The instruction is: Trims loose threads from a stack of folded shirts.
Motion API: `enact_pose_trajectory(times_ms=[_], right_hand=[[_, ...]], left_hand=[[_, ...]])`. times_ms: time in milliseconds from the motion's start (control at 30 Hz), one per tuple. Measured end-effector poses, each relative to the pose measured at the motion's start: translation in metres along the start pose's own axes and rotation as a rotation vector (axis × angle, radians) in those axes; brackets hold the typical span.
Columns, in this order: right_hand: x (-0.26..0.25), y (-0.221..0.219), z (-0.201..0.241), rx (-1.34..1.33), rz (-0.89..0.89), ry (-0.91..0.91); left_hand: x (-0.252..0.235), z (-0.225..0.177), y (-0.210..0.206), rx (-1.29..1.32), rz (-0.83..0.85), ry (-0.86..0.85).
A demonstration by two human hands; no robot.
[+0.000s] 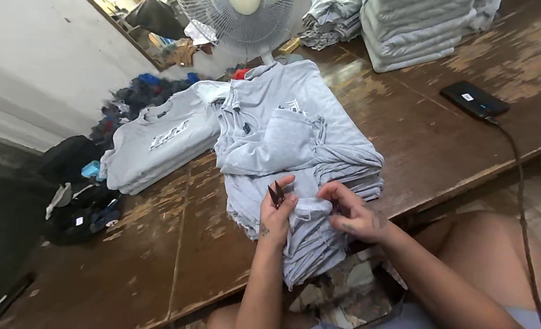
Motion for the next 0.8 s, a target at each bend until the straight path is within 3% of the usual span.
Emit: enact_pose_trajectory(times_ms=[67,133,200,367,500,600,667,800], right_hand=[[-0.004,-0.008,0.007,0.438,-0.002,0.131],[-0.006,-0.006,0.004,0.608,-0.052,0.269],[-0.001,0.015,0.012,0.584,-0.099,0.306],[0.028,0.075,0.037,0.605,-0.028,0.110],[0.014,0.046,0.047,0.740,0.027,0.114],[-0.005,0.004,0.025,0.790,0.050,0.274],[-0.010,-0.004,0.007,0.794,-0.006,0.394],[0.000,0.015,0.030,0.552,-0.009,0.375]], left_hand=[[0.001,0.003,0.002,0.004,0.017,-0.003],[0.001,0.006,0.004,-0.014,0.065,-0.028],[0.001,0.007,0.004,-0.049,0.095,-0.060],[-0.001,0.008,0.009,-0.034,0.109,-0.042],[-0.004,0.009,0.005,-0.004,0.089,-0.030],[-0.005,0.008,0.005,-0.004,0.087,-0.026],[0.001,0.003,0.009,-0.120,0.095,-0.038],[0.031,-0.025,0.037,-0.666,0.051,-0.255]])
Point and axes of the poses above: each hand's wrist, its own x-axis away from the middle knuckle, its own y-axis out of the back of the hand, z = x × y, the point moved 1 cm from there along -x, towards the middle knuckle, and after that the axes turned 6 degrees about y, right-handed, at the moved point
